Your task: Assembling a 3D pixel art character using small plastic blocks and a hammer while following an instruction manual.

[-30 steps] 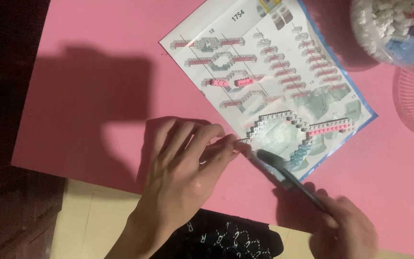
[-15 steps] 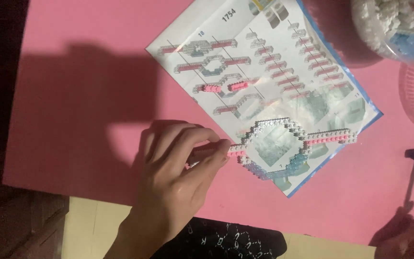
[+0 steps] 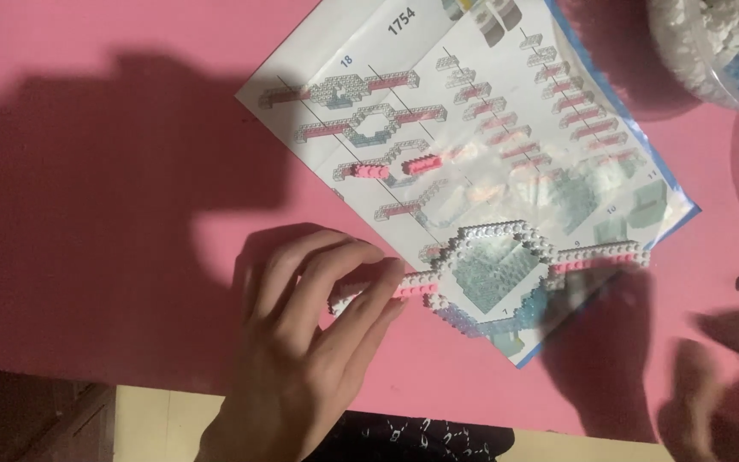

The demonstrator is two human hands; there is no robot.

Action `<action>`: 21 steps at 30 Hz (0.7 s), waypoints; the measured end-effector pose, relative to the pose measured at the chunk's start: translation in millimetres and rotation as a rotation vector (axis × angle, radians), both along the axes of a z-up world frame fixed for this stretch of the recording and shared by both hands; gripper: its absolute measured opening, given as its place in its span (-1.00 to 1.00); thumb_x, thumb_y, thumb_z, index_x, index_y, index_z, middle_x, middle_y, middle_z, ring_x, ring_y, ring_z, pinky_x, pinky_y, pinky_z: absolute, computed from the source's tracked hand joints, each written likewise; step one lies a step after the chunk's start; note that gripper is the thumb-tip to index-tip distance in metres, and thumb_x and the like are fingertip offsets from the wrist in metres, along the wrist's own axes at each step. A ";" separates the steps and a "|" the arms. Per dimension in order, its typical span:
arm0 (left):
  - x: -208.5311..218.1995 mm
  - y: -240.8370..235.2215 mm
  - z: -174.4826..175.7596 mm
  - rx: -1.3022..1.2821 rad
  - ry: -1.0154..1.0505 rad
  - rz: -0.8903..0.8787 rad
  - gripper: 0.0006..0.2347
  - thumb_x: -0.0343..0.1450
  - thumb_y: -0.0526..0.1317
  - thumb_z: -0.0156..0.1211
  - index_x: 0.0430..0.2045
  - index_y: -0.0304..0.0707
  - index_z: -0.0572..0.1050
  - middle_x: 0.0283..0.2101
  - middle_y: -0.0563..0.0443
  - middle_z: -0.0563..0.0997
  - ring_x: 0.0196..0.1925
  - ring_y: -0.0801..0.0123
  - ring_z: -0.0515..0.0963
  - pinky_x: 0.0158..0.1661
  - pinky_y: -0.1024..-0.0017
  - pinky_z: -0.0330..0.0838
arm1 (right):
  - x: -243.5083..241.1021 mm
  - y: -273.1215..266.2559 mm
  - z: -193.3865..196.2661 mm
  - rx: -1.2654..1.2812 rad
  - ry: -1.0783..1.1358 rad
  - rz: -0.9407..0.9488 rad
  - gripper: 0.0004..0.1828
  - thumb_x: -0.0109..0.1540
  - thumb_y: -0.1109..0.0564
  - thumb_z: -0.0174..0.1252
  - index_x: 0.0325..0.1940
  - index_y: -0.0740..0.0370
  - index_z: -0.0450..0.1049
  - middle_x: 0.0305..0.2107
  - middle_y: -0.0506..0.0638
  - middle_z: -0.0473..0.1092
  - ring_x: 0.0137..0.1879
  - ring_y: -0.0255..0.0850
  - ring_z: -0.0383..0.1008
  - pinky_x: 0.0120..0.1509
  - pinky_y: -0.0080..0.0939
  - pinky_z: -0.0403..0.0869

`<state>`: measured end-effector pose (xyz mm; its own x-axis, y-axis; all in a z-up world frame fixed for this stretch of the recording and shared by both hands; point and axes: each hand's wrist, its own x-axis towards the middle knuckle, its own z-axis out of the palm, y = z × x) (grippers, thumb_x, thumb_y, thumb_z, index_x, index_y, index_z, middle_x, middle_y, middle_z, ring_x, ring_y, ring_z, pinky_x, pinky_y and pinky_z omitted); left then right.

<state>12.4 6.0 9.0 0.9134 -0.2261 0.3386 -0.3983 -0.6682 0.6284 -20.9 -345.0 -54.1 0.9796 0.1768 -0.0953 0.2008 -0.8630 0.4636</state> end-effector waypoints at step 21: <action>5.2 -3.8 -1.9 -0.076 -0.059 0.051 -0.78 0.41 -0.57 0.52 -0.21 -0.38 0.59 -0.12 -0.14 0.62 -0.05 0.07 0.55 -0.03 0.15 0.44 | 120.9 105.3 66.9 0.919 0.146 0.831 -0.80 0.40 0.07 0.23 0.07 0.07 0.67 -0.03 0.09 0.42 0.09 -0.01 0.48 0.25 0.09 0.27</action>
<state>17.7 2.3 7.2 0.9010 -0.1519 0.4064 -0.4031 -0.6398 0.6543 99.9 -239.7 12.8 0.5302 0.7958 0.2927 0.8390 -0.4427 -0.3163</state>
